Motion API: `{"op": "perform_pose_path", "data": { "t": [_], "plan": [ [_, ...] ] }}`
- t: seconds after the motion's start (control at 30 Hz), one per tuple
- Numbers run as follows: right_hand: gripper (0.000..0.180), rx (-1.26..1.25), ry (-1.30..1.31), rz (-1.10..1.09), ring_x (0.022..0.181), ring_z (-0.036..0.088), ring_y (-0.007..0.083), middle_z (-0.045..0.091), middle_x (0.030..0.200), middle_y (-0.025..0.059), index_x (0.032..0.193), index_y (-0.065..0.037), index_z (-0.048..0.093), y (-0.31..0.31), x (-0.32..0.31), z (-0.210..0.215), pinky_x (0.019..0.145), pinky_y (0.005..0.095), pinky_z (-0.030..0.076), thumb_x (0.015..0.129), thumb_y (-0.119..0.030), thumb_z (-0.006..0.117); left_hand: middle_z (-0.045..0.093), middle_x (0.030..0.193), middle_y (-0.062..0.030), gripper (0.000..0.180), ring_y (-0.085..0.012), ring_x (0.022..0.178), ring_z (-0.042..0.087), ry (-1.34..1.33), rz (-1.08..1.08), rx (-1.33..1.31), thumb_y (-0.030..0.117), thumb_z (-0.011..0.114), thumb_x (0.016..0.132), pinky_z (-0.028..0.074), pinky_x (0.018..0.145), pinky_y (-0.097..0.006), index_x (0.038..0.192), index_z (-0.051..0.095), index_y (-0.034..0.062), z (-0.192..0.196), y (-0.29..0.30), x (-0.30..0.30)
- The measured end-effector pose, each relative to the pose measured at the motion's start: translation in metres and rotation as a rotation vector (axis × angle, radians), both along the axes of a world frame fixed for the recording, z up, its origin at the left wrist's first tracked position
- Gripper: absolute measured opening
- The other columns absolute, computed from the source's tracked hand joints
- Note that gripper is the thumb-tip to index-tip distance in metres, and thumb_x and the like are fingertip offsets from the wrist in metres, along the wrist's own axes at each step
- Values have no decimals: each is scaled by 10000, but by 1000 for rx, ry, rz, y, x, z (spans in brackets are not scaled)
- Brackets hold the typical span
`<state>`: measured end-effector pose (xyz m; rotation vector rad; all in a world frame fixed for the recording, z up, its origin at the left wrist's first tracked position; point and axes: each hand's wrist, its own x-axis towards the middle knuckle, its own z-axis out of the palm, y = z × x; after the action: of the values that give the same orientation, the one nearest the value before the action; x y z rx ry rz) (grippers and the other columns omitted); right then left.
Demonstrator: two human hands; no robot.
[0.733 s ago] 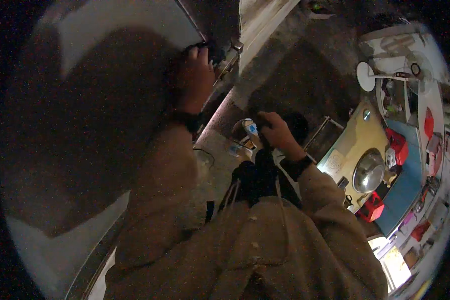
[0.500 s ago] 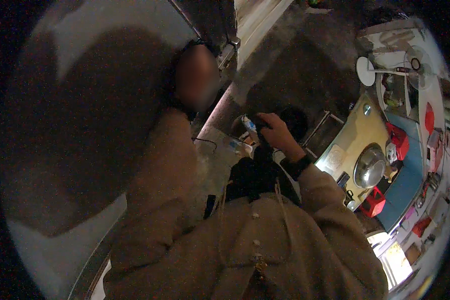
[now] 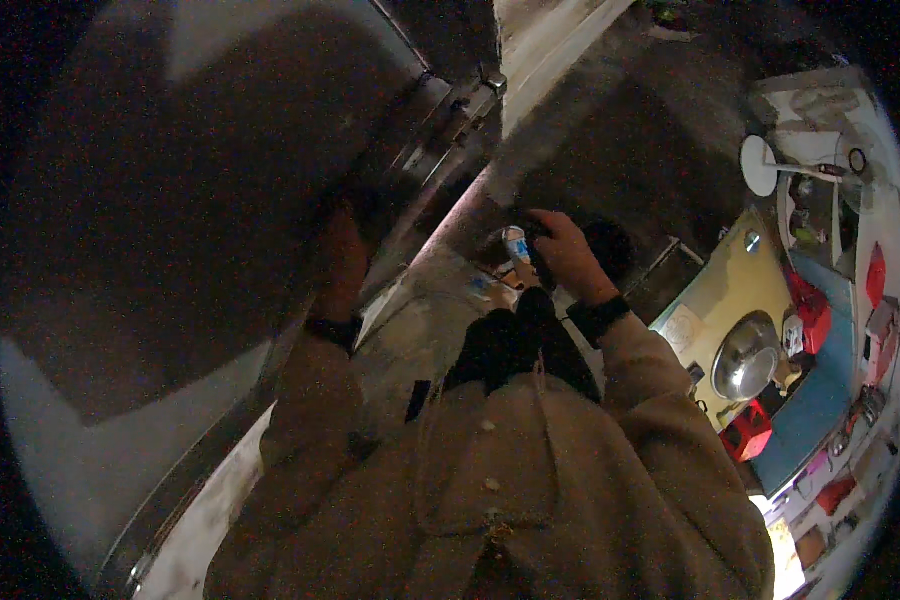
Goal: The person cleans a metal door latch and the surrounding door frame with a black cloth, applying pressure to the metal surfaces and the latch mechanism.
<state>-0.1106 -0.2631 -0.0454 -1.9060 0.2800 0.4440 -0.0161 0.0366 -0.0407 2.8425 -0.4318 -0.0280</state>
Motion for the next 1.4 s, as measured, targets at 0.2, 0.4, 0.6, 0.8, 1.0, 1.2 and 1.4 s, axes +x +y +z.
{"op": "perform_pose_path", "data": {
  "t": [0.2,0.4,0.6,0.8,1.0,1.2,1.4],
  "plan": [
    [444,96,31,24,1043,522,248,547,1093,154,1181,-21,508,-16,-7,-21,908,315,397,738,-39,495,546,1008,-138,272,-345,849,551,12,163,61,129,516,797,481,644,-474,1066,502,96,15,43,-34],
    [450,30,10,-50,1030,514,220,536,1129,122,1205,-28,482,-22,5,-20,888,299,401,755,-14,468,545,1024,-132,314,-337,871,546,-63,205,37,133,528,793,484,654,-470,1104,491,119,3,5,-21],
    [418,290,159,-67,982,492,173,527,1120,92,1207,-37,454,3,28,28,856,280,403,791,-3,454,543,1040,-127,358,-329,894,540,-111,205,-28,138,540,788,487,664,-467,1141,480,143,-17,-71,6],
    [401,115,169,189,980,505,180,540,1121,102,1225,-50,450,0,39,-18,849,295,413,824,-37,464,541,1056,-121,404,-321,917,535,-87,251,-87,142,552,784,491,673,-464,1178,469,167,-22,-63,-5],
    [400,108,192,393,996,505,189,538,1130,107,1225,-54,452,32,52,-9,860,300,409,825,-54,474,540,1071,-115,451,-313,939,529,-40,417,-22,147,564,780,494,683,-460,1216,458,190,-20,10,-55],
    [400,100,174,554,1011,505,198,537,1140,112,1225,-59,453,48,77,-19,870,306,406,826,-71,483,538,1087,-109,498,-306,962,524,-22,549,188,151,575,776,497,693,-457,1253,447,214,-21,84,-102],
    [400,83,169,683,1026,504,206,536,1149,117,1225,-63,455,44,93,-21,880,311,402,827,-88,492,480,1185,-87,494,-329,1049,478,-102,783,38,86,535,783,526,679,-417,1242,450,249,-50,114,-138]
  ]
}}
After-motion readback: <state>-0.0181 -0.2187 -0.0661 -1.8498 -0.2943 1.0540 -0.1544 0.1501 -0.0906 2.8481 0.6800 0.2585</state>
